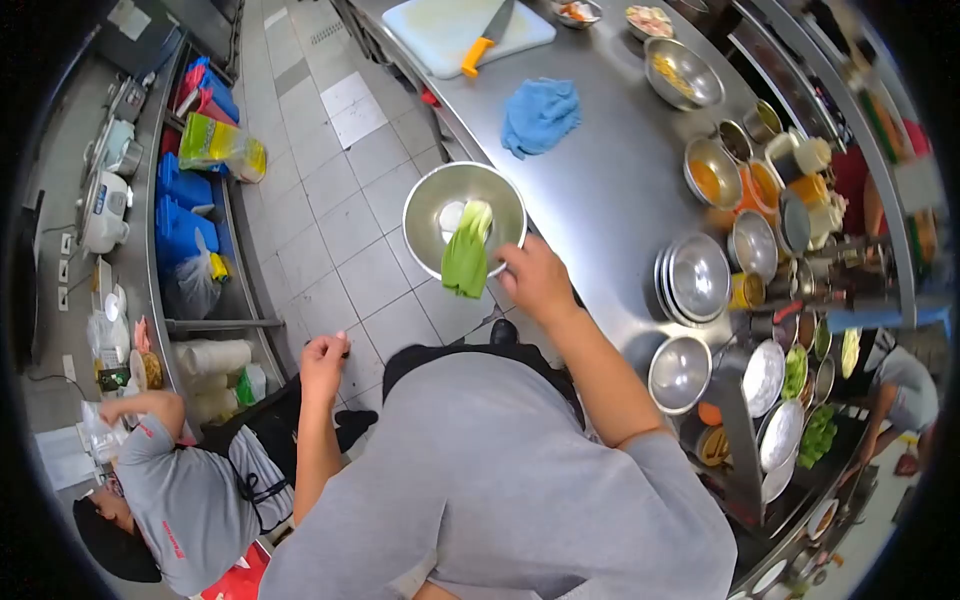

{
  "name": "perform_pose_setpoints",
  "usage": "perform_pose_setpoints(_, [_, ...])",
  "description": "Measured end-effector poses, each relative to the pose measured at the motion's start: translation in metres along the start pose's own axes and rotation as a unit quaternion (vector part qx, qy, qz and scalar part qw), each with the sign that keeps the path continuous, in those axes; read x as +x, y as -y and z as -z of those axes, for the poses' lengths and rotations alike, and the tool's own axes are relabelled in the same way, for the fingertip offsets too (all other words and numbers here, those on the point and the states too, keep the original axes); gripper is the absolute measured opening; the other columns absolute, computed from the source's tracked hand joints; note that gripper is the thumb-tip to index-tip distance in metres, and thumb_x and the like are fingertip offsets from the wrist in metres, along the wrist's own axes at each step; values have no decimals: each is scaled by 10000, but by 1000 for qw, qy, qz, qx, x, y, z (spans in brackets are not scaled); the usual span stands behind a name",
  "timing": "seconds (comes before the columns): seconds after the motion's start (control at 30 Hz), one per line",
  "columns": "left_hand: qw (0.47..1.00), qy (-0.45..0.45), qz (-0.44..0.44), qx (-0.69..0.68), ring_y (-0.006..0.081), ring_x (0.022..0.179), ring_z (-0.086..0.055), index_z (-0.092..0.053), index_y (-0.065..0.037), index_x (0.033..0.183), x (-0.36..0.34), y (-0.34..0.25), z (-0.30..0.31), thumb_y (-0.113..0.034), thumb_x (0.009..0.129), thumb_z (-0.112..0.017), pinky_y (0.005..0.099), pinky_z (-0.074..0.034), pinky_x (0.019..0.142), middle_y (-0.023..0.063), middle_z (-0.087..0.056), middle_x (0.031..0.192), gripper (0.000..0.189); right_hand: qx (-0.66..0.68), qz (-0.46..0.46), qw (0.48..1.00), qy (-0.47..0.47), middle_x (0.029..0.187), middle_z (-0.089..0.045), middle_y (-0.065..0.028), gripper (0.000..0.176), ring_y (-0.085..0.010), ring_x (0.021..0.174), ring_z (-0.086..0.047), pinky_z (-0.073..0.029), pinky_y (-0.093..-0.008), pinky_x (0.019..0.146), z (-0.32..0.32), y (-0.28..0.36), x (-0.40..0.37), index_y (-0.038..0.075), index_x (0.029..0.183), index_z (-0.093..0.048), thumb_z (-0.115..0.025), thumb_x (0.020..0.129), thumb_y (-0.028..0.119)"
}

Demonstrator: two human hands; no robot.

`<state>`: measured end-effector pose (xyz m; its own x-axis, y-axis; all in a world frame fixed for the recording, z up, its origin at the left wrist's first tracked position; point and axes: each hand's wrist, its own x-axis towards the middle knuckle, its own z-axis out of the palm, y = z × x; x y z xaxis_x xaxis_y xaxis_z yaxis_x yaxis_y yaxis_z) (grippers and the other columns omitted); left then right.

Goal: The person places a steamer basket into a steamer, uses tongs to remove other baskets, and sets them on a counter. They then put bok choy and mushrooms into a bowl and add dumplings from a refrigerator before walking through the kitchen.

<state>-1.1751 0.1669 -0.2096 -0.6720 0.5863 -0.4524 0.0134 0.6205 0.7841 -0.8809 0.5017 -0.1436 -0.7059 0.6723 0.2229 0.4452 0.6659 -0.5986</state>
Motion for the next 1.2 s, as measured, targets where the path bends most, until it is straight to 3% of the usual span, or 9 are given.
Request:
perform_pose_setpoints(0.23, [977,-179,-81,85,305,1022,-683,-550,-40,1505,46,-5,4,-107,896,-721,395,-558,923,223,-671,1225,637,-53,23,997,53,955,-620,-142,243,-376,915,-646,-543,-488,764,-61,-5,134,166,1018,-695,-784,793,141])
perform_pose_setpoints(0.3, [994,-50,43,82,364,1090,-685,-537,-28,1514,81,18,23,-155,887,-741,414,-547,983,260,-668,1280,671,-50,35,995,78,989,-635,-144,261,-378,936,-655,-552,-490,797,-93,1,174,160,1021,-696,-795,781,130])
perform_pose_setpoints(0.5, [972,115,65,197,390,1217,-671,-569,-5,1471,201,-5,120,-238,913,-736,424,-537,1031,288,-682,1306,628,-61,76,983,155,957,-658,-127,247,-368,953,-673,-554,-494,803,-159,79,306,152,1017,-706,-805,790,149])
perform_pose_setpoints(0.6, [999,-18,-43,-7,320,1061,-741,-655,1,1357,297,-19,166,-250,985,-698,402,-573,930,220,-758,1160,452,-85,107,967,215,939,-661,-126,251,-362,943,-675,-550,-494,793,-189,120,381,153,1020,-710,-806,789,173])
perform_pose_setpoints(0.67, [984,-38,46,-168,296,1022,-747,-662,-5,1346,350,-109,208,-238,1004,-682,389,-579,895,208,-770,1102,414,-106,153,955,233,920,-664,-120,243,-354,930,-677,-546,-492,786,-207,143,416,156,1015,-709,-798,791,185])
perform_pose_setpoints(0.73, [988,-89,-122,-43,334,1055,-737,-613,-6,1403,399,-178,233,-280,973,-723,417,-576,917,226,-758,1112,521,-81,152,960,222,930,-669,-117,237,-354,934,-678,-546,-494,788,-222,160,445,156,1012,-707,-795,793,183])
perform_pose_setpoints(0.9, [927,58,-234,288,412,1161,-683,-550,5,1449,457,-320,232,-271,887,-800,462,-544,1001,283,-698,1235,674,-48,158,967,196,977,-683,-101,225,-352,976,-679,-547,-500,806,-235,175,524,156,992,-694,-791,791,187])
perform_pose_setpoints(1.1, [933,87,-277,211,442,1231,-626,-590,-38,1424,587,-367,204,-165,853,-784,460,-508,1065,257,-651,1341,616,0,116,984,135,968,-669,-109,214,-359,979,-671,-544,-502,811,-260,116,623,162,980,-699,-788,785,177])
perform_pose_setpoints(1.2, [863,-48,-468,186,402,1224,-641,-639,-44,1363,647,-422,225,-158,859,-808,452,-512,1061,199,-657,1368,543,-37,77,996,33,924,-642,-116,230,-363,932,-660,-548,-493,773,-264,76,687,167,988,-708,-770,770,127])
